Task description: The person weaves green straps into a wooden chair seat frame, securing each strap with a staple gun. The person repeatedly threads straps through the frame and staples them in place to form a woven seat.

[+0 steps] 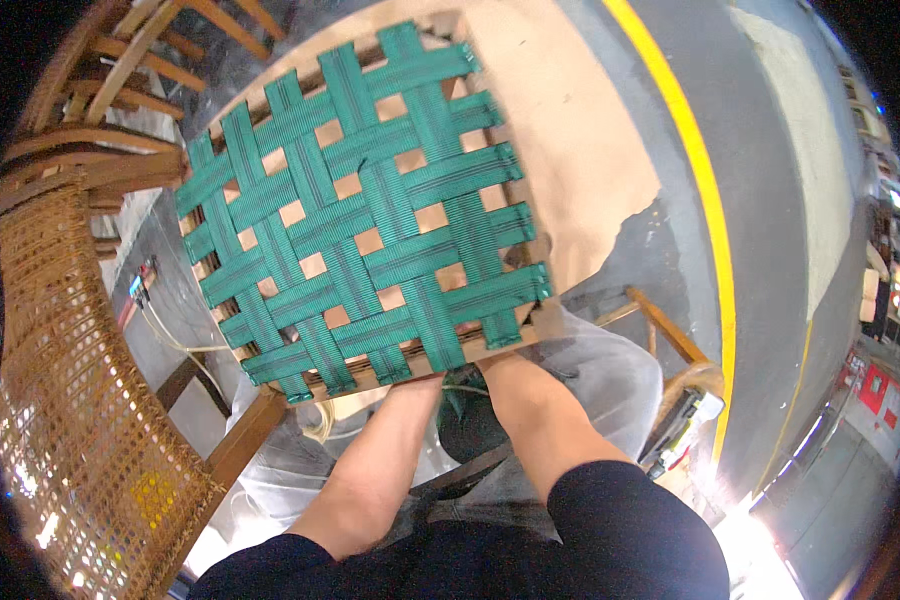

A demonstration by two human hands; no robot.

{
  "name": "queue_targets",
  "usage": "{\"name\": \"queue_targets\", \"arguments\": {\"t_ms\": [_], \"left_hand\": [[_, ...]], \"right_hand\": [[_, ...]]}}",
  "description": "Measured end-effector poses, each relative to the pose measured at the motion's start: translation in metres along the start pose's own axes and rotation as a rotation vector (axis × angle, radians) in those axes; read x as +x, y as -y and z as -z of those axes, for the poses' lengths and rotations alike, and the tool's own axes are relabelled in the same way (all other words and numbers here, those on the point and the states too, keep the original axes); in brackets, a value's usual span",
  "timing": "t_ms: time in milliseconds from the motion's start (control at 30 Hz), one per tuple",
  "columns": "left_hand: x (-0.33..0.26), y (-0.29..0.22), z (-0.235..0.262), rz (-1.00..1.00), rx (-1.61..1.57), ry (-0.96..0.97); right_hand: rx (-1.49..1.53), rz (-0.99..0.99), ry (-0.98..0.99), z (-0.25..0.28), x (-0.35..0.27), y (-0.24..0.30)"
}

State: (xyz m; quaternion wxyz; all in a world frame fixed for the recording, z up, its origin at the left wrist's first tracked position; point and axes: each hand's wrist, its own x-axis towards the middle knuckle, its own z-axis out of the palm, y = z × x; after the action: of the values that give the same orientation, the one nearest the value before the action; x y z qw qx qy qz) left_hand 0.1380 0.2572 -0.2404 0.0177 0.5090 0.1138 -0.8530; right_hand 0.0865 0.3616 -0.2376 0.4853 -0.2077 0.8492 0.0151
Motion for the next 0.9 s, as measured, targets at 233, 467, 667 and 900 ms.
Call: {"name": "queue_targets", "arguments": {"t_ms": [233, 467, 667, 900], "left_hand": [[0.029, -0.015, 0.006, -0.071, 0.3, 0.049], [0.029, 0.008, -0.004, -0.073, 0.411, 0.108], [0.02, -0.006, 0.02, -0.151, 0.336, 0.137], [0.023, 0.004, 0.012, -0.22, 0.238, 0.227]], "right_hand": [[0.47, 0.403, 0.056, 0.084, -0.161, -0.022], [0.455, -0.832, -0.909, 0.057, -0.356, -0.24], [0.626, -0.943, -0.737, -0.002, -0.327, -0.3], [0.734, -0.86, -0.825, -0.002, -0.315, -0.297]]}}
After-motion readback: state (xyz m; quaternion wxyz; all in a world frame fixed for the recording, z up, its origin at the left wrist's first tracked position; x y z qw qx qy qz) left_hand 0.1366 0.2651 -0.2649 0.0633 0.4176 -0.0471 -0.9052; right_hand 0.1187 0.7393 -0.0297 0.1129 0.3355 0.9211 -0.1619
